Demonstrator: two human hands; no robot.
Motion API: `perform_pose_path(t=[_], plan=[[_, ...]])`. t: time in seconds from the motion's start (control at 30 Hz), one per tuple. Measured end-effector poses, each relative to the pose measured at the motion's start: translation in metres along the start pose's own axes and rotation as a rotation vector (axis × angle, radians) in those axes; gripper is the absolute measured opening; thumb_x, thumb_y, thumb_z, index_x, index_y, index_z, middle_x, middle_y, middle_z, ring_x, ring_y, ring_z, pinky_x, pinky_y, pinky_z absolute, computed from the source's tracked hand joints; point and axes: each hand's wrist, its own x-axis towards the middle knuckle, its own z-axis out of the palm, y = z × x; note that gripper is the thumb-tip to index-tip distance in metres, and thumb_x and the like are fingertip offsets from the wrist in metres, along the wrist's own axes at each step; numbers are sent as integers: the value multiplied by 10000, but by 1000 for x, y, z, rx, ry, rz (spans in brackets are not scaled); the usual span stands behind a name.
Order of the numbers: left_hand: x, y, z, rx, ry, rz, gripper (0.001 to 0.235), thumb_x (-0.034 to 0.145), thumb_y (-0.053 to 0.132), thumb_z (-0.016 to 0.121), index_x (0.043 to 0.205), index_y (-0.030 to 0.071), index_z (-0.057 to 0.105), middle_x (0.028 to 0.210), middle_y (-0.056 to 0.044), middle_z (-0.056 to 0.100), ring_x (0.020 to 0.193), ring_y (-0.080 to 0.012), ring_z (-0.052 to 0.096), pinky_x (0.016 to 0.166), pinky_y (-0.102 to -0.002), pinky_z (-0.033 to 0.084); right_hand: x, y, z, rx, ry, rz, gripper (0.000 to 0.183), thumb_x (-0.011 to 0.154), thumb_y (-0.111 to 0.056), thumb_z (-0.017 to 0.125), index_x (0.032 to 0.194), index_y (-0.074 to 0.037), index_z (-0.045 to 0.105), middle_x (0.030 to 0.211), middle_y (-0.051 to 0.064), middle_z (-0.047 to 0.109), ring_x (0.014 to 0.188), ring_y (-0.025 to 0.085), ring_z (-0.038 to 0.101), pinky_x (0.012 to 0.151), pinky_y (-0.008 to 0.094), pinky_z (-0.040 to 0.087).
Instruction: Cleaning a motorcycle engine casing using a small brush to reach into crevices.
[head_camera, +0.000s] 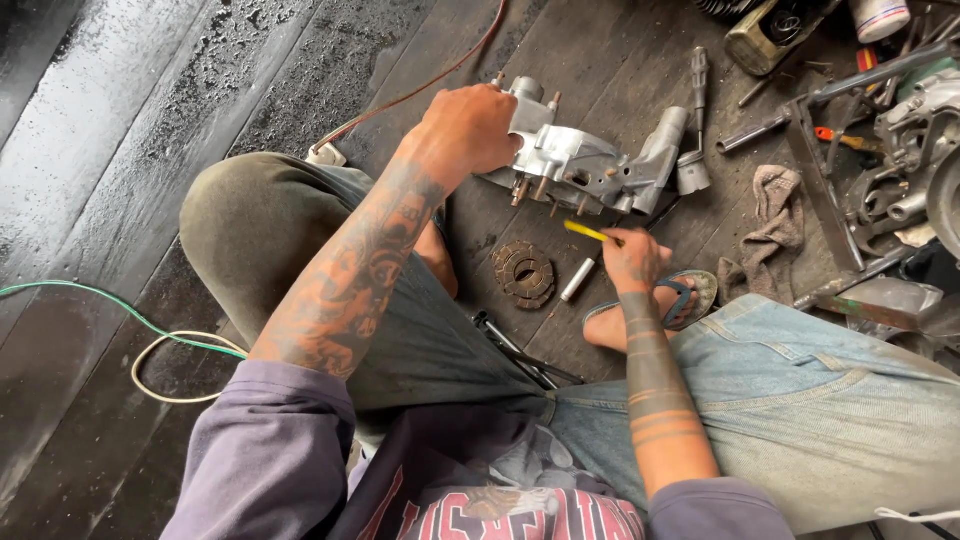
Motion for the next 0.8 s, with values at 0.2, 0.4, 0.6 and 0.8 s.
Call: perform_pose_path(t=[0.2,0.4,0.6,0.8], plan=[[3,-3,5,-8,57,32,325,901,306,690,1044,19,741,1003,-156,748,847,-378,725,720,-482,559,-7,-37,-11,98,40,-200,199,883,-200,707,1031,-205,840,813,40,721,632,201,623,672,316,474],[2,-1,6,-14,83,43,316,902,292,696,1040,13,752,1012,-158,753,842,-366,738,714,-478,574,-7,-2,-3,-196,119,-113,140,874,-240,738,940,-315,837,772,-13,675,801,186,610,797,363,288],[9,-1,13,-7,119,51,288,880,278,711,982,17,775,1010,-132,743,799,-352,721,770,-491,517,-15,-52,-14,-44,106,-249,222,911,-235,679,1070,-220,833,844,36,702,655,255,644,650,376,536],[-1,5,2,-63,63,58,267,870,222,690,1015,11,763,1012,-121,733,816,-346,721,806,-490,524,-18,-13,-9,-281,98,-63,229,882,-209,649,1009,-248,835,871,26,700,862,251,631,763,403,399]])
